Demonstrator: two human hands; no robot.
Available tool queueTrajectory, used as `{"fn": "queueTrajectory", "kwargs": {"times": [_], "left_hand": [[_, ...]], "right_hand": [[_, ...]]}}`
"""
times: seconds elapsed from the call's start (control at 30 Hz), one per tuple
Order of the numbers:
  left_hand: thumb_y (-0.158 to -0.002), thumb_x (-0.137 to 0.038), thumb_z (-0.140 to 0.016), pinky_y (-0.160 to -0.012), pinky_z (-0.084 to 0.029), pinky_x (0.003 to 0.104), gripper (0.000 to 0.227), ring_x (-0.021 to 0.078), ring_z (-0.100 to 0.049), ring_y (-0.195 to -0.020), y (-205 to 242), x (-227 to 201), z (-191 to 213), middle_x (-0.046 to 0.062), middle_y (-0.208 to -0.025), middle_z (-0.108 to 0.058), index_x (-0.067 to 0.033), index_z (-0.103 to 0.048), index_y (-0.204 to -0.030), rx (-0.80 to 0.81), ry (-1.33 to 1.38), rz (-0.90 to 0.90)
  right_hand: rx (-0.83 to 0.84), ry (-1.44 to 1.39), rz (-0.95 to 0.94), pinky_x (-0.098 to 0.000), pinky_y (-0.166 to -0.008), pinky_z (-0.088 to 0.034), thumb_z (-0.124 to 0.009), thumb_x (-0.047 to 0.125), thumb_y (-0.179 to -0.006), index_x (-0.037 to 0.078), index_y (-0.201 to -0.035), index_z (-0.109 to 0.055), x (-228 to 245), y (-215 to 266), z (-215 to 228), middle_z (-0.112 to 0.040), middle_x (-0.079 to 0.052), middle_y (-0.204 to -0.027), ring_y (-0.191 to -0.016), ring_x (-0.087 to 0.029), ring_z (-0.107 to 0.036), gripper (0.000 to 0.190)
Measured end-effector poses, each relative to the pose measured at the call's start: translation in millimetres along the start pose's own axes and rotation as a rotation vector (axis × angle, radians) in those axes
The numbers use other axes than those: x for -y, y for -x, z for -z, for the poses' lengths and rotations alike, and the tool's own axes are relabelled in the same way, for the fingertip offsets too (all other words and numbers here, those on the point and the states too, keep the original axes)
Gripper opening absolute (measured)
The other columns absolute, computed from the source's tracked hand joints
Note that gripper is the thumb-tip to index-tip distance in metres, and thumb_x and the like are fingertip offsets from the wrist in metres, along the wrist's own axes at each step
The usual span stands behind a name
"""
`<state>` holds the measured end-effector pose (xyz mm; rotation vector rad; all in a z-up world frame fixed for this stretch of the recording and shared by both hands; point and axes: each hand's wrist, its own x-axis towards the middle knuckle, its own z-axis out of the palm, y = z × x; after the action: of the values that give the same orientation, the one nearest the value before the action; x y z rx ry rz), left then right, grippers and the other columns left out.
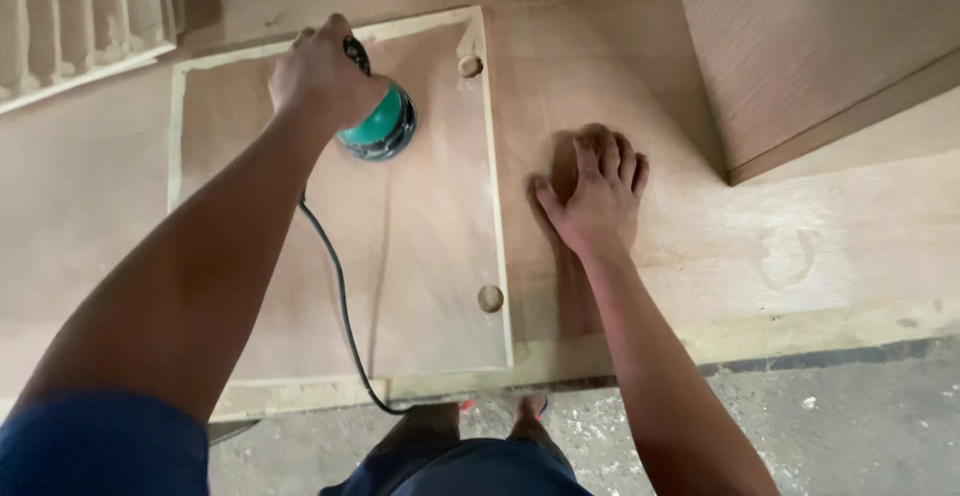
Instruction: The person sands the surface of a square wooden panel using a power sander, holding the panel steady with one hand while moving the tool across the wood.
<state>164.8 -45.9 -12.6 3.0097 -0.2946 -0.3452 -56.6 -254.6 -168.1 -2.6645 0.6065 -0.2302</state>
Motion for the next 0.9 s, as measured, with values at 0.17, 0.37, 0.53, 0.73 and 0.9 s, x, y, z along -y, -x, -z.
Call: {"fn": "queueTrajectory", "kwargs": {"times": [0.17, 0.37, 0.53, 0.73, 0.9], "left_hand": [[-0.083, -0.044, -0.075, -0.083, -0.054, 0.059, 0.056, 0.0474, -0.060, -0.111, -63, -12, 3, 0.018, -0.124, -0.059, -0.0172, -0.054, -0.127, -0.030, 0.006, -0.011], [-0.077, -0.031, -0.073, -0.089, -0.056, 0.056, 0.074, 0.0436, -0.061, -0.119, -99, -31, -8, 0.016, -0.134, -0.062, -0.0218, -0.051, -0.147, -0.108, 0.037, -0.118], [-0.083, -0.026, -0.069, -0.089, -0.055, 0.061, 0.061, 0.0438, -0.056, -0.123, -69, -48, 7, 0.014, -0.133, -0.054, -0.0199, -0.047, -0.139, 0.010, 0.049, -0.140], [-0.081, -0.025, -0.069, -0.080, -0.059, 0.057, 0.059, 0.0436, -0.060, -0.115, -27, -36, 14, 0.016, -0.126, -0.056, -0.0180, -0.049, -0.137, 0.070, 0.022, -0.187], [-0.076, -0.026, -0.063, -0.084, -0.057, 0.058, 0.070, 0.0457, -0.064, -0.112, 2, -19, -6, 0.017, -0.128, -0.056, -0.0177, -0.048, -0.144, 0.049, 0.008, -0.270]], "right_hand": [[-0.036, 0.032, 0.022, -0.0593, -0.121, -0.014, -0.054, 0.066, -0.090, 0.010, -0.143, -0.056, 0, -5, -6, -0.046, -0.020, -0.153, -0.146, -0.041, -0.030, 0.077], [0.005, 0.135, 0.017, -0.0608, -0.121, -0.014, -0.044, 0.070, -0.090, 0.012, -0.149, -0.052, -2, -1, -16, -0.040, -0.024, -0.158, -0.148, -0.043, -0.027, 0.082], [-0.047, 0.124, 0.048, -0.0611, -0.120, -0.016, -0.043, 0.070, -0.093, 0.007, -0.146, -0.054, 1, 0, -13, -0.045, -0.024, -0.154, -0.145, -0.044, -0.032, 0.084], [-0.088, 0.130, 0.085, -0.0617, -0.117, -0.020, -0.043, 0.069, -0.095, 0.004, -0.144, -0.055, -1, 1, -12, -0.048, -0.028, -0.151, -0.143, -0.045, -0.037, 0.082], [0.006, 0.116, 0.026, -0.0607, -0.121, -0.014, -0.039, 0.075, -0.094, 0.008, -0.149, -0.050, -4, 2, -19, -0.042, -0.023, -0.155, -0.150, -0.042, -0.027, 0.087]]}}
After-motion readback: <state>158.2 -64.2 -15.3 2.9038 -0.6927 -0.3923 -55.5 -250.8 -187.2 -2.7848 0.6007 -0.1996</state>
